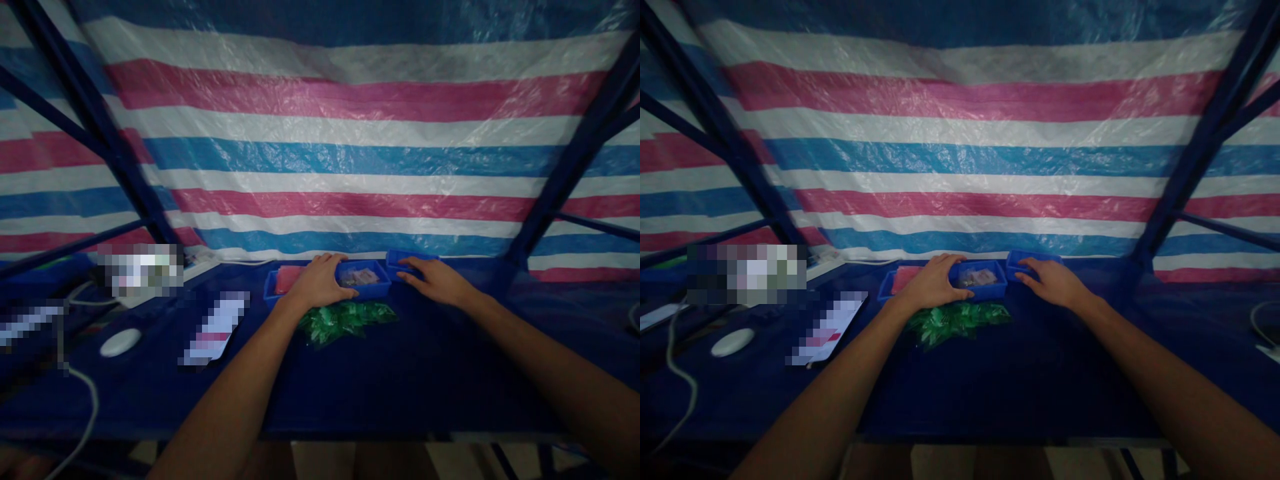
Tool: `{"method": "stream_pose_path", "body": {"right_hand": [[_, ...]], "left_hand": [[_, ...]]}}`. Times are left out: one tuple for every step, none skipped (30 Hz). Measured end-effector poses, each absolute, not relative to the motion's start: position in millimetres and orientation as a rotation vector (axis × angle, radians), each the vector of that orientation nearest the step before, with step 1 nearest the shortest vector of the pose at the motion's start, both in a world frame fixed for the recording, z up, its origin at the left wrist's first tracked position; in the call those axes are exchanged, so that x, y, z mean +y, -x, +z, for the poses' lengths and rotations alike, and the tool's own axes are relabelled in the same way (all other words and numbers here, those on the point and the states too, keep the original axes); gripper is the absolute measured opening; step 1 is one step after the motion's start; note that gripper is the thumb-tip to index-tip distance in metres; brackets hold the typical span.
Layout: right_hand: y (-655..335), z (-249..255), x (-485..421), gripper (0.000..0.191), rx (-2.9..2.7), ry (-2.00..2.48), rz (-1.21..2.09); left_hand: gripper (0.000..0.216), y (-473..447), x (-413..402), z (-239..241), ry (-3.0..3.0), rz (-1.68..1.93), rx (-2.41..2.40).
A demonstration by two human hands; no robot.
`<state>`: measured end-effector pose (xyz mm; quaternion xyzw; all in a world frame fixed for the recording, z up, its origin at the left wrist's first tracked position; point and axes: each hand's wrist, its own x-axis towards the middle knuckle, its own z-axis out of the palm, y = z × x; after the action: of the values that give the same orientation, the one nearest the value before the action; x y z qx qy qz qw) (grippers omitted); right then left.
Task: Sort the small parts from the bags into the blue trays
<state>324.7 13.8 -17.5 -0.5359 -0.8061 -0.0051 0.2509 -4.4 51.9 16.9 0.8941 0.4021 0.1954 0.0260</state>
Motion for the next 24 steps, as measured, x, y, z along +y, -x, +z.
{"method": "stream_pose_path", "body": {"right_hand": [[-328.8,-15.0,11.8,0.047,-2.210,1.487,0.000],[-331.7,-12.0,9.4,0.048,-2.216,1.498,0.007],[-333.2,-9.0,6.8,0.051,-2.221,1.500,0.010],[-333.0,-6.3,4.6,0.053,-2.235,1.497,0.016],[-331.3,-4.2,2.8,0.055,-2.258,1.493,0.021],[-328.3,-2.8,1.6,0.056,-2.285,1.487,0.026],[-324.4,-2.2,0.9,0.057,-2.311,1.483,0.028],[-320.1,-2.2,0.7,0.057,-2.331,1.480,0.028],[-315.7,-2.7,0.6,0.057,-2.343,1.480,0.025],[-311.8,-3.4,0.7,0.056,-2.350,1.482,0.021],[-308.7,-4.2,0.6,0.055,-2.352,1.487,0.018],[-306.6,-4.9,0.5,0.055,-2.350,1.495,0.016],[-305.4,-5.5,0.3,0.054,-2.342,1.505,0.014],[-305.1,-6.0,0.0,0.052,-2.326,1.513,0.012],[-305.5,-6.6,-0.1,0.050,-2.303,1.515,0.010],[-306.3,-7.2,-0.2,0.048,-2.273,1.508,0.010],[-307.3,-7.9,0.0,0.046,-2.238,1.490,0.010],[-308.0,-8.8,0.2,0.045,-2.201,1.462,0.014],[-308.3,-9.7,0.4,0.045,-2.153,1.429,0.022],[-307.9,-10.5,0.3,0.045,-2.091,1.393,0.045],[-306.7,-11.1,0.0,0.047,-2.017,1.348,0.087],[-304.6,-11.2,-0.9,0.051,-1.942,1.289,0.155],[-301.8,-10.8,-2.3,0.060,-1.870,1.220,0.242],[-298.2,-9.7,-4.2,0.070,-1.803,1.150,0.336]], "left_hand": [[0.088,5.0,51.8,16.9,-2.764,0.605,1.248],[0.087,5.7,51.9,16.6,-2.763,0.599,1.254],[0.086,6.6,52.2,16.0,-2.764,0.591,1.257],[0.085,7.5,52.7,15.2,-2.766,0.586,1.258],[0.085,8.5,53.3,14.1,-2.772,0.581,1.256],[0.085,9.4,54.1,12.9,-2.779,0.579,1.251],[0.085,10.3,54.8,11.7,-2.786,0.576,1.244],[0.084,11.1,55.4,10.6,-2.790,0.572,1.235],[0.084,11.7,55.8,9.8,-2.792,0.565,1.225],[0.084,12.1,55.8,9.3,-2.795,0.558,1.214],[0.085,12.2,55.5,9.3,-2.796,0.556,1.205],[0.086,12.2,54.9,9.8,-2.796,0.563,1.198],[0.086,12.1,53.9,10.7,-2.795,0.575,1.193],[0.086,12.1,52.7,12.1,-2.791,0.597,1.189],[0.085,12.0,51.4,13.8,-2.786,0.624,1.184],[0.083,12.1,50.1,16.0,-2.780,0.655,1.174],[0.081,12.2,48.7,18.3,-2.774,0.692,1.159],[0.079,12.3,47.4,20.8,-2.768,0.736,1.140],[0.077,12.2,46.0,23.3,-2.757,0.788,1.119],[0.075,11.8,44.4,25.6,-2.740,0.846,1.097],[0.073,10.8,42.6,27.6,-2.715,0.908,1.076],[0.073,9.1,40.3,29.1,-2.681,0.971,1.053],[0.072,6.5,37.6,30.1,-2.643,1.026,1.024],[0.071,3.1,34.3,30.6,-2.601,1.071,0.990]]}}
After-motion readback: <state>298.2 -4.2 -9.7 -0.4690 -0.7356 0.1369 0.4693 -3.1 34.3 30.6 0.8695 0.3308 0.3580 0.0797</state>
